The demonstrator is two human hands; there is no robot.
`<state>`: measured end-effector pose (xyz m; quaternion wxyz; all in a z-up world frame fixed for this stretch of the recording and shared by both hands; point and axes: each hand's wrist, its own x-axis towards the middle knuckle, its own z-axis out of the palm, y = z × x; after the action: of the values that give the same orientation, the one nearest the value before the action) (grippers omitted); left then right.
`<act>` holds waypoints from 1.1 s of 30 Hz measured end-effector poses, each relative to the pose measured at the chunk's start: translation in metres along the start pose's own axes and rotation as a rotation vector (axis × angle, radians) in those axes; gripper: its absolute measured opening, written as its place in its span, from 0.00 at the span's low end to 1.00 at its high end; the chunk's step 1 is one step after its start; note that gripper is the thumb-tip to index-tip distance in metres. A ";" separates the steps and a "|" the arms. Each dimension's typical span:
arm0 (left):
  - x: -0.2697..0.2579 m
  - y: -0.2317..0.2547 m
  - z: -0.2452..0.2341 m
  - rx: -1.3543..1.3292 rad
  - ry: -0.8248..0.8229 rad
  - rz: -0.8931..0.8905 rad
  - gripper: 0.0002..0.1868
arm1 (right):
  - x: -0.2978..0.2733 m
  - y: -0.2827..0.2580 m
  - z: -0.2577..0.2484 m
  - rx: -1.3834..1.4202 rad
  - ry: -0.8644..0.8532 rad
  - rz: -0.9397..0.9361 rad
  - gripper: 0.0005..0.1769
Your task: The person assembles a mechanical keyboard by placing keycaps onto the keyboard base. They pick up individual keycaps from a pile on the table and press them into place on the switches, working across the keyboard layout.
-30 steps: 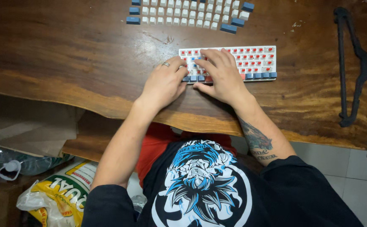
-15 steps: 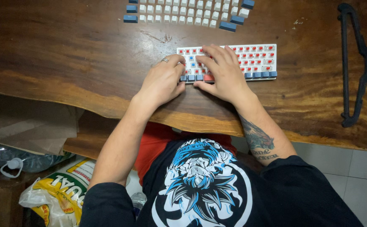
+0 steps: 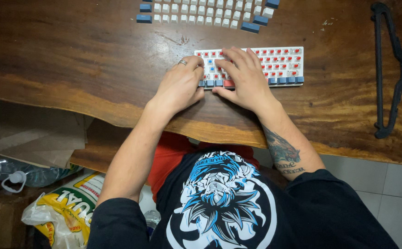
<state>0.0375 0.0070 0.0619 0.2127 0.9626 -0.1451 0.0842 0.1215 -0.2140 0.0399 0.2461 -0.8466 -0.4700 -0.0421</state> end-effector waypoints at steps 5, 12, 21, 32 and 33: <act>0.000 0.000 0.000 0.000 -0.010 -0.017 0.15 | 0.000 0.000 0.001 0.001 0.009 -0.003 0.39; -0.009 -0.005 0.003 -0.051 0.014 -0.034 0.19 | -0.001 0.001 0.002 0.001 -0.002 0.001 0.39; -0.033 -0.006 0.018 -0.052 0.210 -0.043 0.16 | -0.002 0.002 0.003 0.000 -0.002 0.001 0.39; -0.033 -0.009 0.026 -0.210 0.216 -0.113 0.12 | -0.001 0.001 0.002 0.005 -0.001 0.000 0.39; -0.032 -0.010 0.026 -0.242 0.202 -0.134 0.12 | -0.002 0.001 0.002 0.005 -0.003 0.002 0.39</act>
<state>0.0127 0.0124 0.0273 0.3459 0.9241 -0.0676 0.1480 0.1209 -0.2146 0.0374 0.2475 -0.8466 -0.4696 -0.0396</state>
